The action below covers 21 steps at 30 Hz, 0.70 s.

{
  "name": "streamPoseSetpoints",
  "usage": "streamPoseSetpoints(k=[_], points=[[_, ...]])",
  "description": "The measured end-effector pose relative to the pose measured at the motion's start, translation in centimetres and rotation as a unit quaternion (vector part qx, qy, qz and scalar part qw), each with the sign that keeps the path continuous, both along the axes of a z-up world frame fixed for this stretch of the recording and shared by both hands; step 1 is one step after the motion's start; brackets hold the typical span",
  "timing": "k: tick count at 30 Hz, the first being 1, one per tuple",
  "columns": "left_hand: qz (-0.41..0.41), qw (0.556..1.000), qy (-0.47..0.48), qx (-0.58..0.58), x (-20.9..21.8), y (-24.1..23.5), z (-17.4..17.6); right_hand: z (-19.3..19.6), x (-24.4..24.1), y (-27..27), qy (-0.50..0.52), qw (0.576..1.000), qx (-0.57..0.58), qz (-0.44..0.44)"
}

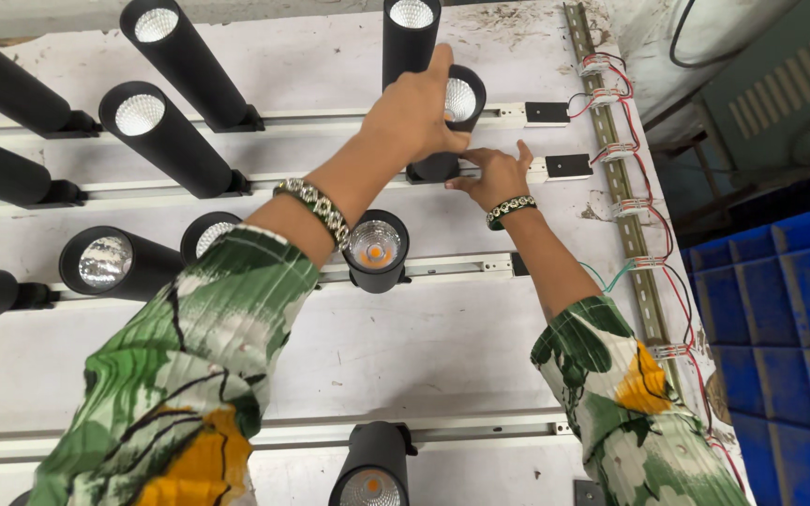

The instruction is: The person pushes several cylindrical black light fixtures into place along aluminum tracks and presses wire connectors into the base of each unit.

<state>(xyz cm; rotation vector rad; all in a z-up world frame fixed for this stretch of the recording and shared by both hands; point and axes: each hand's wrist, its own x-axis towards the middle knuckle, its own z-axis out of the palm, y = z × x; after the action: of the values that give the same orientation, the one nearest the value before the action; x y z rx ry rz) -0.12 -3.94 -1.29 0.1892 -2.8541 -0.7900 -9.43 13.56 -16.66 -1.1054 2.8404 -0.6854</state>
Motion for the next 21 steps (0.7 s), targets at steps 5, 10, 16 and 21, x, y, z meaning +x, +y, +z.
streamPoseSetpoints(k=[5, 10, 16, 21], points=[[-0.004, 1.000, 0.021, -0.012, 0.1, 1.1, -0.6, -0.5, -0.7, 0.5, -0.015, 1.000, 0.009, 0.010], [0.007, 1.000, 0.014, -0.017, 0.5, 1.3, -0.6, -0.5, -0.6, 0.7, -0.037, 0.999, 0.023, 0.005], [0.018, 1.000, -0.007, -0.001, 1.4, -0.6, 0.7, 0.0, -0.9, 2.5, 0.039, 0.992, 0.108, 0.054], [0.029, 0.999, 0.019, 0.001, 2.8, -5.6, 1.8, -0.9, -0.8, 2.7, 0.047, 0.991, 0.111, 0.049]])
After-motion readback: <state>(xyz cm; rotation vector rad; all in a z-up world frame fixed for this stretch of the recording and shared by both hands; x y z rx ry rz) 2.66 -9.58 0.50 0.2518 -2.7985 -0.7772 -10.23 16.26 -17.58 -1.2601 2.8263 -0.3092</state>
